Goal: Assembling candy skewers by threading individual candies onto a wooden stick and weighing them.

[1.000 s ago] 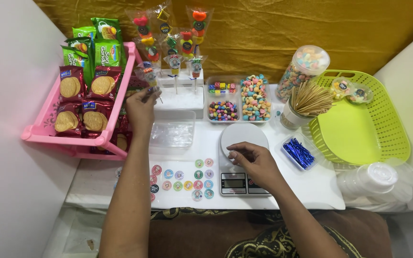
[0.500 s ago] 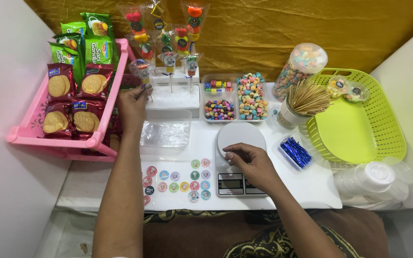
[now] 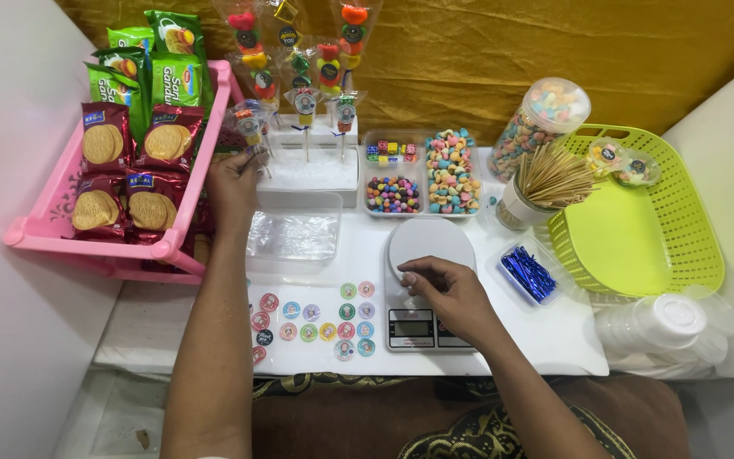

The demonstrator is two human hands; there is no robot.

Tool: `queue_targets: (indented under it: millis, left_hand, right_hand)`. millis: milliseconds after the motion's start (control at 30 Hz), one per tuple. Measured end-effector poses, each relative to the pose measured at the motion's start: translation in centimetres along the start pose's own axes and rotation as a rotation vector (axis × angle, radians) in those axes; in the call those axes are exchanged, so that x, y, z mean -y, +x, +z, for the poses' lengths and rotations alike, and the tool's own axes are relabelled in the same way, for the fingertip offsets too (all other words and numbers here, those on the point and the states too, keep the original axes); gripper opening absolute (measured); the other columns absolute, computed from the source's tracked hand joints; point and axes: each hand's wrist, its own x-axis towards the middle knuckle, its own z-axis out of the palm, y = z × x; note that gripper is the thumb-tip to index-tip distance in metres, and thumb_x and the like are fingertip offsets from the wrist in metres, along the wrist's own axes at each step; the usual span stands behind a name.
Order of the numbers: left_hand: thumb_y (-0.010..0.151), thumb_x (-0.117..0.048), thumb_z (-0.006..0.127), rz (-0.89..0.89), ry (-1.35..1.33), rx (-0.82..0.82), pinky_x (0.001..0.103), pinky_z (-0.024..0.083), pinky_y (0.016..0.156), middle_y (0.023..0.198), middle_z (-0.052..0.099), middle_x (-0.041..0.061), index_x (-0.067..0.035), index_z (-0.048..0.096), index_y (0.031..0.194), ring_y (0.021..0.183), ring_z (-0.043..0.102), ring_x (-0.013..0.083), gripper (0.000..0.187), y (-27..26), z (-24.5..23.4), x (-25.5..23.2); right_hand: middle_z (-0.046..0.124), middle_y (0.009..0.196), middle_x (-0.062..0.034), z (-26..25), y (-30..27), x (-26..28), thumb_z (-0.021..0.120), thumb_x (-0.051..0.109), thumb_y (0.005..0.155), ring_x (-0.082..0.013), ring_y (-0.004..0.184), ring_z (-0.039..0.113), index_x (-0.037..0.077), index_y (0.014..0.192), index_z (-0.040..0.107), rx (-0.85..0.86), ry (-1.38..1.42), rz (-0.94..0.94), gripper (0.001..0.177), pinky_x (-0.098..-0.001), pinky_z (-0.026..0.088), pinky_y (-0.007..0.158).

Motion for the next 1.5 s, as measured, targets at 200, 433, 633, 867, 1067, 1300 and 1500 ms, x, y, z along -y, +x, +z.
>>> queue_targets:
  millis: [200,433,633,867,1067,1300,1500]
  left_hand:
    - [0.091,-0.006,0.081,0.088,0.049,0.031,0.029,0.059,0.071,0.088,0.073,0.016,-0.010,0.076,0.113,0.083,0.066,0.0158,0.022,-0.1,-0.5,-0.2]
    - [0.092,-0.009,0.078,0.105,0.103,0.080,0.030,0.053,0.082,0.089,0.076,0.008,-0.013,0.078,0.110,0.086,0.059,0.0100,0.018,-0.2,-0.7,-0.2]
    - [0.092,-0.008,0.076,0.108,0.194,0.101,0.033,0.050,0.079,0.087,0.076,0.010,-0.013,0.080,0.102,0.084,0.065,0.0138,0.012,-0.3,-0.8,0.0]
    - [0.091,-0.013,0.077,0.098,0.277,0.096,0.029,0.050,0.077,0.085,0.076,0.006,-0.016,0.081,0.099,0.081,0.069,0.0148,0.009,0.2,-0.8,1.4]
    - [0.089,-0.012,0.077,0.104,0.312,0.104,0.027,0.049,0.071,0.079,0.075,0.006,-0.016,0.081,0.095,0.077,0.070,0.0162,0.009,0.3,-0.8,1.5]
    - [0.090,-0.010,0.076,0.067,0.249,0.139,0.030,0.050,0.074,0.085,0.075,0.012,-0.009,0.080,0.100,0.083,0.070,0.0183,0.012,-0.3,-0.8,-0.7]
    - [0.092,-0.010,0.077,0.013,0.216,0.151,0.035,0.055,0.086,0.110,0.073,0.020,-0.005,0.073,0.121,0.111,0.066,0.0320,0.029,-1.1,-1.4,-2.7]
  right_hand:
    - [0.080,0.089,-0.0180,0.2,0.1,-0.5,0.069,0.023,0.096,-0.0269,0.083,0.075,0.007,0.114,0.077,0.003,0.002,0.012,0.026,-0.0397,0.056,0.078]
    - [0.080,0.090,-0.0188,0.3,-0.1,-0.1,0.068,0.022,0.096,-0.0275,0.083,0.075,0.007,0.114,0.077,0.008,-0.008,0.019,0.025,-0.0404,0.057,0.079]
    - [0.079,0.090,-0.0184,0.2,-0.1,-0.1,0.068,0.023,0.097,-0.0273,0.084,0.075,0.007,0.114,0.077,0.012,-0.003,0.028,0.026,-0.0402,0.057,0.079]
    - [0.079,0.089,-0.0197,0.3,-0.2,0.1,0.067,0.023,0.097,-0.0285,0.084,0.075,0.006,0.115,0.077,0.024,-0.009,0.018,0.027,-0.0402,0.057,0.078]
    - [0.079,0.091,-0.0198,0.4,-0.1,-0.1,0.067,0.023,0.097,-0.0284,0.085,0.075,0.007,0.115,0.077,0.025,-0.006,0.016,0.027,-0.0403,0.057,0.079]
    - [0.079,0.090,-0.0202,0.3,-0.2,0.1,0.067,0.022,0.097,-0.0293,0.085,0.075,0.006,0.116,0.077,0.016,-0.011,0.013,0.026,-0.0412,0.057,0.079]
    - [0.080,0.089,-0.0173,0.1,-0.1,-0.4,0.069,0.025,0.097,-0.0260,0.083,0.075,0.008,0.114,0.077,0.012,0.001,-0.003,0.026,-0.0397,0.057,0.079]
